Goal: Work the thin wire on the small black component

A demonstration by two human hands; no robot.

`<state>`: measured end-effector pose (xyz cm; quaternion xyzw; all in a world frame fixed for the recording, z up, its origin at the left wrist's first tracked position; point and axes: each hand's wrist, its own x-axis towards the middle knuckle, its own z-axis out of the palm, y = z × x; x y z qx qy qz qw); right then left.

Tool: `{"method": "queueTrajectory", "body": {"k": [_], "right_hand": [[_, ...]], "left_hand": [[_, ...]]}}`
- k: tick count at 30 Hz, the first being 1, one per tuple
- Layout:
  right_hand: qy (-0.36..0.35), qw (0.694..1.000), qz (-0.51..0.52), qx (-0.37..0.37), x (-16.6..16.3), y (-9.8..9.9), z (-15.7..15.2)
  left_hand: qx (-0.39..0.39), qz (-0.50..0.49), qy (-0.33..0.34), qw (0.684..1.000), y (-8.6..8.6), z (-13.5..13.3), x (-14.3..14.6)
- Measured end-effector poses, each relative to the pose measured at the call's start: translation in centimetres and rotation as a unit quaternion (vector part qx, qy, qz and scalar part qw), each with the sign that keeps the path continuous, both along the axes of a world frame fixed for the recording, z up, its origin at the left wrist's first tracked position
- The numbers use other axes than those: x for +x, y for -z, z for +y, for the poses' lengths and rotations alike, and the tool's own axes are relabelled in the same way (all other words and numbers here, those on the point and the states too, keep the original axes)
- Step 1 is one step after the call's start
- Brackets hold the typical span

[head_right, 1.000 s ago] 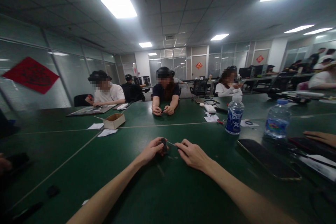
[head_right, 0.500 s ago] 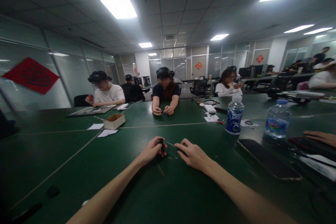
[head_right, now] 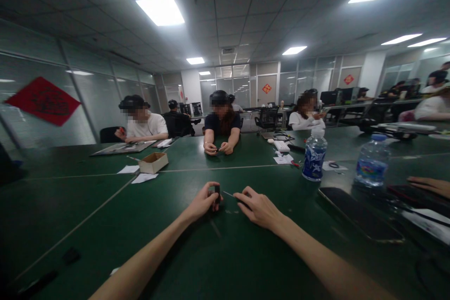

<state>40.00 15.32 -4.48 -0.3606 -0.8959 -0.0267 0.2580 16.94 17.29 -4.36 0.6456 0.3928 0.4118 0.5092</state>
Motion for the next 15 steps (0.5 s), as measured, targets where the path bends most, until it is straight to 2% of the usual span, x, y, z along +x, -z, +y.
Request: {"method": "queueTrajectory", "body": {"k": [6,15], "right_hand": [[0.013,1.000,0.001,0.005,-0.05,0.15,0.12],[0.020,1.000,-0.017,0.008,-0.08,-0.11,-0.05]], "left_hand": [[-0.003,0.010,0.005,1.000,-0.56,-0.49,0.11],[0.016,0.026,0.025,0.999,-0.14,-0.03,0.01]]}}
